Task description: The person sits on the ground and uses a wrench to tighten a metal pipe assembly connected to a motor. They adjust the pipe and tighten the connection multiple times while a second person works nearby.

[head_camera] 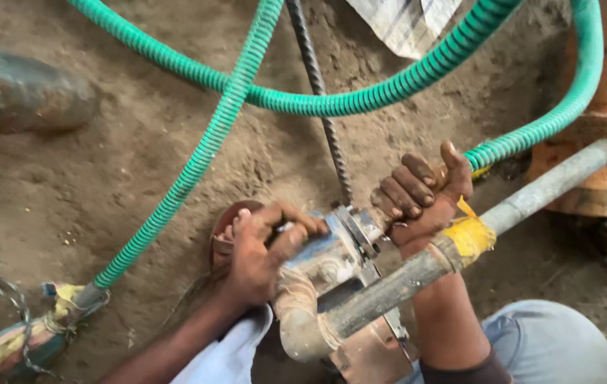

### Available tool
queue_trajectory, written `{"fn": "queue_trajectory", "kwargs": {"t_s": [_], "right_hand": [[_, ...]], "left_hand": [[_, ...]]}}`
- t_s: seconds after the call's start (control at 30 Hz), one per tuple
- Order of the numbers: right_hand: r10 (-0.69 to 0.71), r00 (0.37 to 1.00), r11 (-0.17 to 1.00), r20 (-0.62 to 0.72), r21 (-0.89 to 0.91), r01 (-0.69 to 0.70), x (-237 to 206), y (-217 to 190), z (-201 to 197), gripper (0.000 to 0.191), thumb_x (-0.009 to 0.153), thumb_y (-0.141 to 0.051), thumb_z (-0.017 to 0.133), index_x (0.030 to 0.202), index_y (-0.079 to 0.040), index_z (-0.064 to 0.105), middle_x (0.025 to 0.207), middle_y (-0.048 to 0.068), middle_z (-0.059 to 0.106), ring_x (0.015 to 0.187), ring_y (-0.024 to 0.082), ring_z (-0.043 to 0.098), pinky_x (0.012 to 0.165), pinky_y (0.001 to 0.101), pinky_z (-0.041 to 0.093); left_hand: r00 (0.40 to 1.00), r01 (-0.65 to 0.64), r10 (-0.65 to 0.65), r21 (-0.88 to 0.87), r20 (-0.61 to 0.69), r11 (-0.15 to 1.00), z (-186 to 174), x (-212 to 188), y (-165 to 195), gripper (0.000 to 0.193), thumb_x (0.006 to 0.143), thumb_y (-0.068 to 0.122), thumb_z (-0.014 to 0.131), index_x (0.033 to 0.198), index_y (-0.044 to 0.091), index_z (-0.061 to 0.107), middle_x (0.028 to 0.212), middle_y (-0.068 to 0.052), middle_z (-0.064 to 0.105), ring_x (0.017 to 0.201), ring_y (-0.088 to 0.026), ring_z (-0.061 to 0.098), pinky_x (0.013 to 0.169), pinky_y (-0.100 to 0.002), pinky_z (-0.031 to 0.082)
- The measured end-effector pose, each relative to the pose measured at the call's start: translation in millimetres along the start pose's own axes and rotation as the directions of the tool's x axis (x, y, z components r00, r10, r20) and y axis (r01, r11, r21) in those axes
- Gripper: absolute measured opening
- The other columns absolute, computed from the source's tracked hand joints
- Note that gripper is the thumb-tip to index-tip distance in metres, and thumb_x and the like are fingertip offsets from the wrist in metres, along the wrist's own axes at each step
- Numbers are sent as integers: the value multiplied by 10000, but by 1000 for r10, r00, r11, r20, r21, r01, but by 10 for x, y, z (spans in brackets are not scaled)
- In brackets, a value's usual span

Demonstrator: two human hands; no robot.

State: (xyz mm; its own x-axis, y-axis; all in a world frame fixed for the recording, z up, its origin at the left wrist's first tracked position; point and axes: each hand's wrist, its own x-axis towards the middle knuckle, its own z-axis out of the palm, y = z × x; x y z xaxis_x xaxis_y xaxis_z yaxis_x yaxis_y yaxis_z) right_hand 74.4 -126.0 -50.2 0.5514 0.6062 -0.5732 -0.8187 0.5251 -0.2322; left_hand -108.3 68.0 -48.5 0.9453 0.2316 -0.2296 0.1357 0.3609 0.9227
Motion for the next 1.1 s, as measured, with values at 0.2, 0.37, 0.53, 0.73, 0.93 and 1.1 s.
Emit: {"fn": "queue_trajectory", "kwargs": {"t_s": [0.2,0.37,0.53,0.73,0.93,1.1], "right_hand": [[-19,1000,996,-13,88,20,-60,31,-30,532,997,-566,587,655,-189,434,505,-72,341,449,119,358,521,314,385],[-44,998,996,-38,74,47,-16,-28,-30,530,1009,-566,587,661,-195,437,513,-74,342,454,116,365,514,307,381],[-54,997,998,-54,14,55,25,-18,-3,540,1016,-579,587,662,-201,436,513,-72,339,460,113,362,498,297,371],[-45,999,999,-12,31,45,37,25,-43,535,1019,-577,566,668,-191,447,514,-73,348,458,117,359,528,304,380],[-17,987,994,161,106,-1,103,-20,-222,515,1071,-563,529,763,-152,556,630,-29,471,575,158,491,624,341,443],[-25,998,1000,58,-3,25,352,-74,-313,490,1069,-543,525,804,-134,580,687,-1,513,620,177,515,649,356,459]], "left_hand": [[985,108,-140,-279,-97,954,84,51,6,289,1022,217,534,1040,-44,656,1060,-129,737,1035,-160,710,977,-337,595],[920,381,-382,-30,-88,924,125,476,164,332,935,274,680,1062,-31,709,970,-121,729,860,-154,718,808,-346,621],[911,309,-407,545,66,779,125,995,345,446,740,464,824,922,58,803,805,-85,784,722,-159,742,697,-337,588],[815,148,-515,764,265,627,175,1425,312,472,599,449,893,744,14,784,684,-152,742,647,-265,748,657,-404,567],[761,11,-394,597,516,802,80,1615,-233,407,668,363,869,925,58,788,822,-113,779,736,-228,751,691,-394,571],[723,34,-421,580,548,814,49,1675,-355,411,706,335,841,1026,82,790,904,-118,809,777,-197,748,712,-387,598]]}}
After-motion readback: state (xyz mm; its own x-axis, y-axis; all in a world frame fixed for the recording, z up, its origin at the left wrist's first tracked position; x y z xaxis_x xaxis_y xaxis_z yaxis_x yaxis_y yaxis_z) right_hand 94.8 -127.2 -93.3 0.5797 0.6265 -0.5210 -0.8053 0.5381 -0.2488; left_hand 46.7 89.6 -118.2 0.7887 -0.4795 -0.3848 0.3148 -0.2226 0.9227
